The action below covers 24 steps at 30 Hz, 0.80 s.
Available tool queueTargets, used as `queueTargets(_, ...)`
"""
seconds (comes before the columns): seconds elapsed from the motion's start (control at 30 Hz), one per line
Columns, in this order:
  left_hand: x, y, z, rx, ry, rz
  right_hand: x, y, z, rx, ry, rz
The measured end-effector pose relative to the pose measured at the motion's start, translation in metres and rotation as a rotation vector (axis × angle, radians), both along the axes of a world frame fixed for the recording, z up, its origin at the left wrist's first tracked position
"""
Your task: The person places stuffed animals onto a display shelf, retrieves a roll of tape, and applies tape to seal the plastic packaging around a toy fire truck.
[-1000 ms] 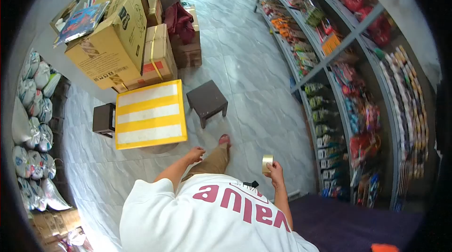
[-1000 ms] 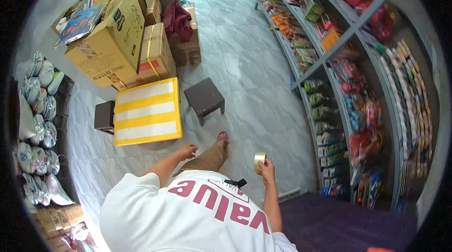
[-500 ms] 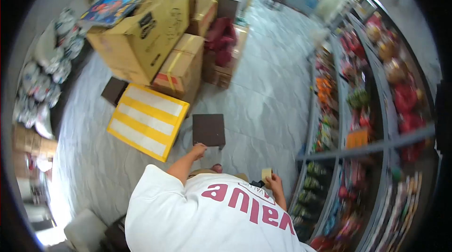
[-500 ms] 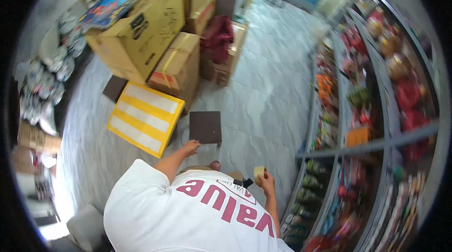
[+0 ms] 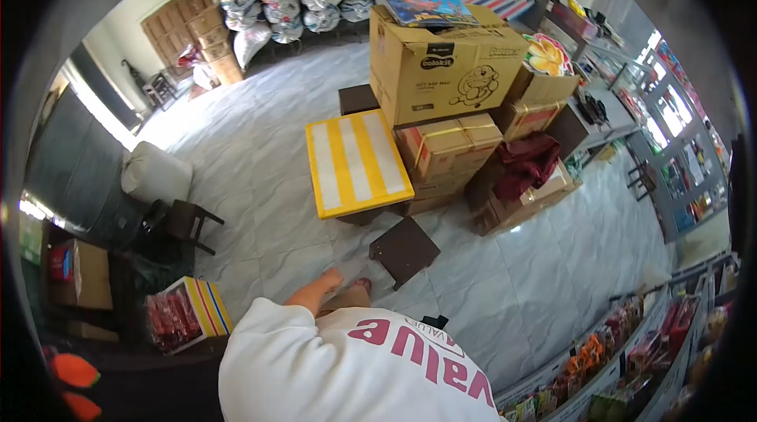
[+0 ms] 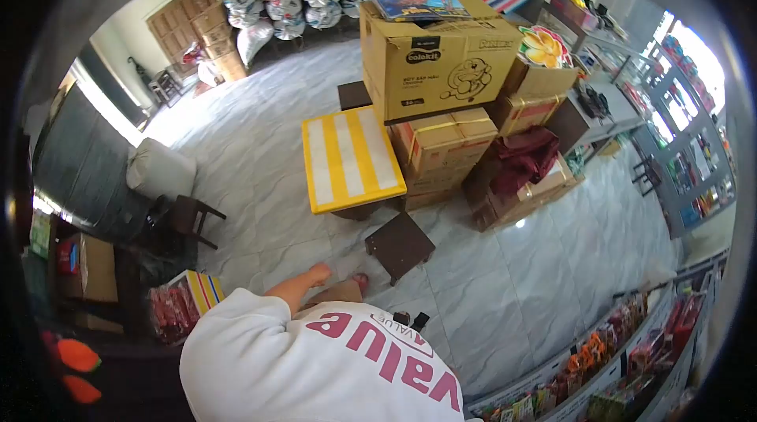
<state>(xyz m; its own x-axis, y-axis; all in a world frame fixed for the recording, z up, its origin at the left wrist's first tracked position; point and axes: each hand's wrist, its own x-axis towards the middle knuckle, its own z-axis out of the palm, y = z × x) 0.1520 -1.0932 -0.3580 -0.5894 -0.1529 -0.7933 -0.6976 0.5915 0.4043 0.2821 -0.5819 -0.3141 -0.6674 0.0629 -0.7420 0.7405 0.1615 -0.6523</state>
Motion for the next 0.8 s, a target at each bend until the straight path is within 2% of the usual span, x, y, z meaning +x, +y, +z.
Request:
queueTargets(0.07,0.032,-0.005,0.007,-0.010,0.011,0.064,-0.013,0.024,-0.007,0.012,-0.025,0.030)
queueTargets(0.13,0.060,-0.004,0.017,-0.061,0.004,0.374,-0.017,0.045,-0.020,0.022,-0.045,0.073)
queueTargets(0.17,0.072,-0.002,0.017,-0.066,0.004,0.393,-0.016,0.054,-0.029,0.026,-0.058,0.096)
queueTargets(0.23,0.091,0.003,0.015,0.054,0.008,0.624,-0.008,0.072,-0.048,0.025,-0.071,0.148)
queueTargets(0.3,0.099,-0.004,0.007,0.100,0.014,0.675,0.010,0.090,-0.075,0.042,-0.059,0.239)
queueTargets(0.33,0.100,-0.008,0.000,0.149,0.012,0.707,0.026,0.107,-0.100,0.114,0.066,0.437)
queueTargets(0.4,0.100,-0.002,-0.017,0.251,-0.025,0.728,0.062,0.141,-0.165,0.529,0.621,1.021)
queueTargets(0.43,0.100,0.010,-0.019,0.302,-0.053,0.730,0.069,0.136,-0.159,0.692,0.815,1.123)
queueTargets(0.47,0.099,0.020,-0.020,0.299,-0.085,0.669,0.063,0.137,-0.154,0.477,0.519,0.908)
queueTargets(0.5,0.094,0.032,-0.005,0.325,-0.035,0.710,0.047,0.121,-0.114,0.220,0.186,0.561)
queueTargets(0.53,0.091,0.039,0.001,0.352,0.023,0.763,0.033,0.102,-0.065,0.052,-0.020,0.297)
queueTargets(0.57,0.089,0.046,0.005,0.354,0.013,0.732,0.021,0.087,-0.023,-0.021,-0.109,0.177)
queueTargets(0.67,0.092,0.065,0.010,0.416,0.020,0.709,0.011,0.098,-0.058,0.076,-0.033,0.184)
queueTargets(0.73,0.095,0.064,0.002,0.411,-0.025,0.613,0.002,0.097,-0.054,0.249,0.097,0.275)
queueTargets(0.77,0.090,0.063,-0.001,0.418,-0.027,0.596,0.003,0.095,-0.047,0.256,0.098,0.259)
queueTargets(0.8,0.082,0.058,-0.008,0.385,-0.067,0.584,0.008,0.091,-0.030,0.165,0.110,0.120)
